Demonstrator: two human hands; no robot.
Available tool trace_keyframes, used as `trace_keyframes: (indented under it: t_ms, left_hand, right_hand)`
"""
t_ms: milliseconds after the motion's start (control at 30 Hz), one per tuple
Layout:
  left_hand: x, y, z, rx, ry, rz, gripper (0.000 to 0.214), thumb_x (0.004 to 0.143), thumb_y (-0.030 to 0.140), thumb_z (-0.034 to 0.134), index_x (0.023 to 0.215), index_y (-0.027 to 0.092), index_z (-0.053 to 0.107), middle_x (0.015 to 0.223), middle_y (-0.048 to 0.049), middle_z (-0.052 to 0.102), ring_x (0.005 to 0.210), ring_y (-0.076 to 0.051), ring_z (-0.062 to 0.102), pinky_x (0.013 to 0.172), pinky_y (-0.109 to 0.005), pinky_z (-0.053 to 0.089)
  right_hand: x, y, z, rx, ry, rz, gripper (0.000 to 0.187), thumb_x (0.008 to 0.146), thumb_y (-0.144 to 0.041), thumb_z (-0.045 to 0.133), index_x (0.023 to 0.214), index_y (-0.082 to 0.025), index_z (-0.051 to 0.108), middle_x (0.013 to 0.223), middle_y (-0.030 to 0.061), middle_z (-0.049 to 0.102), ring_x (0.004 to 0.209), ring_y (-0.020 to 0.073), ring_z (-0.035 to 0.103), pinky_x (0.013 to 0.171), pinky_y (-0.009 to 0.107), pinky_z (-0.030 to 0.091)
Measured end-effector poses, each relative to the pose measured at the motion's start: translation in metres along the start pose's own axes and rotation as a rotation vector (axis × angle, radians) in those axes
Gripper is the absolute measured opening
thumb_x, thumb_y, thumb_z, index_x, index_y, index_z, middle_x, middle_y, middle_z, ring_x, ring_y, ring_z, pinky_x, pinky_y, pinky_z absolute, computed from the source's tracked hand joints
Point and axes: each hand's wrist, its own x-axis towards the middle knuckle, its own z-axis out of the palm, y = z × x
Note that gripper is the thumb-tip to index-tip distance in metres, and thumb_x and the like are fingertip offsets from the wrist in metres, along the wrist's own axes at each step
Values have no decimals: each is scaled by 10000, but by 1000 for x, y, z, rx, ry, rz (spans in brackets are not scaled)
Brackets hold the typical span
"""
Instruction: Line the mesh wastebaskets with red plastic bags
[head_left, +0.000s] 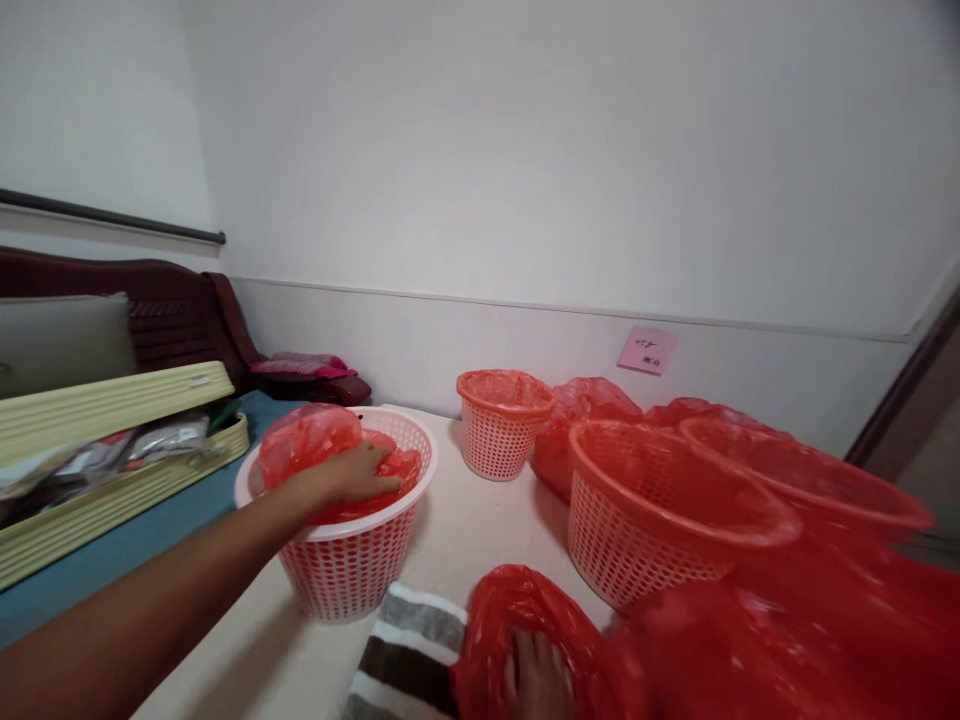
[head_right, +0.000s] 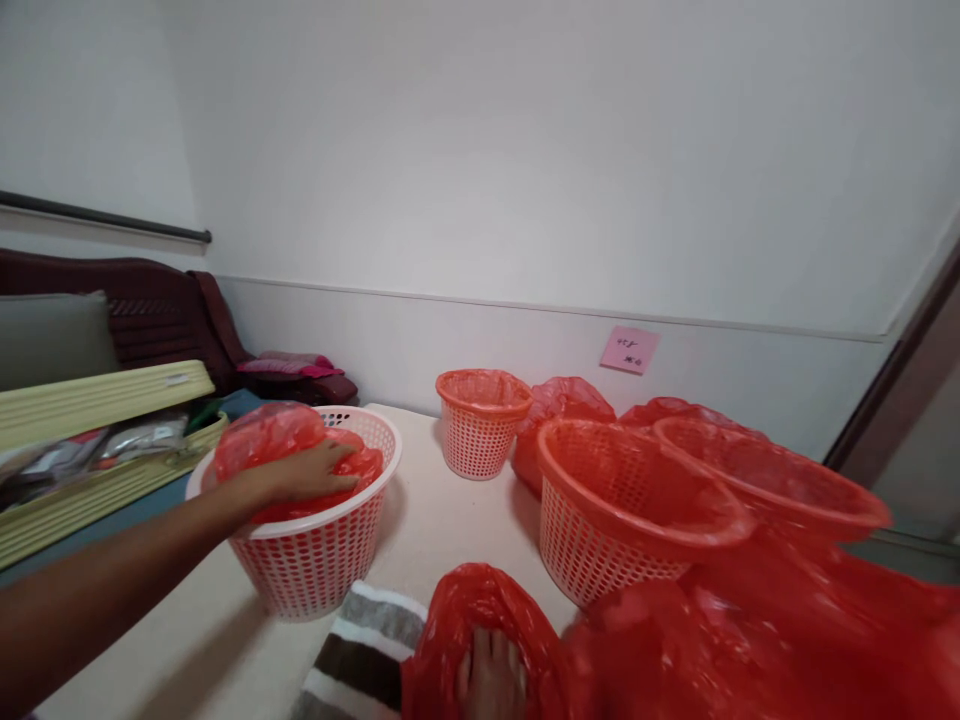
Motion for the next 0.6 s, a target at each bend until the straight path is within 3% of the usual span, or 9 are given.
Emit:
trace_keyframes:
  t_ms: [133, 233, 333, 433, 533, 600]
  left_hand:
    - [0, -7, 8, -45, -148, -6, 580, 791, 584, 488, 1145, 168, 683, 1199, -172, 699, 1093, -330, 658, 925, -386, 489]
    - [-9, -5, -1, -81, -159, 6, 616, 803, 612, 465, 1220, 195, 644, 1312, -132, 644, 1177, -295, 616, 985, -346, 457]
    - [-29, -7, -9, -99, -131, -21, 713, 825, 654, 425, 1335, 172, 554, 1408, -141, 562, 1268, -295, 544, 1073, -380, 393]
    - [-56, -16, -9, -116, -17, -59, 664, 833, 638, 440, 1300, 188, 583, 1371, -133, 596, 1268, -320, 539, 1099, -438, 370]
    - [-86, -29, 3, -181, 209, -26, 534, 810, 620, 514, 1204, 278, 631, 1307, -58, 648, 1238, -315, 560, 1096, -454, 391]
    - [-109, -35, 16, -205, 370, -5, 491, 814, 578, 543, 1236, 332, 584, 1331, -40, 618, 1237, -309, 553, 1060, -457, 442]
  right_hand:
    - [0, 2, 6, 7, 17, 7, 335, 857, -167, 464, 1111, -217, 677, 1035, 108, 703, 975, 291, 654, 815, 394, 463]
    - [1, -1, 2, 7, 23, 26, 317, 853, -173, 484, 1099, -223, 678, 1011, 101, 704, 956, 284, 654, 815, 382, 455]
    - [0, -7, -10, 13, 17, 38, 315, 865, -163, 465, 1088, -216, 682, 1025, 106, 700, 969, 286, 646, 842, 390, 445]
    - [-1, -13, -22, 31, -7, 65, 333, 869, -136, 436, 1079, -211, 684, 1048, 113, 693, 993, 295, 635, 856, 409, 439]
    - [0, -17, -30, 69, -36, 99, 340, 874, -128, 426, 1084, -206, 681, 1059, 114, 689, 995, 292, 634, 842, 402, 445]
    - [1, -18, -32, 90, -50, 102, 344, 875, -126, 420, 1087, -200, 680, 1059, 113, 690, 1003, 290, 632, 852, 401, 445]
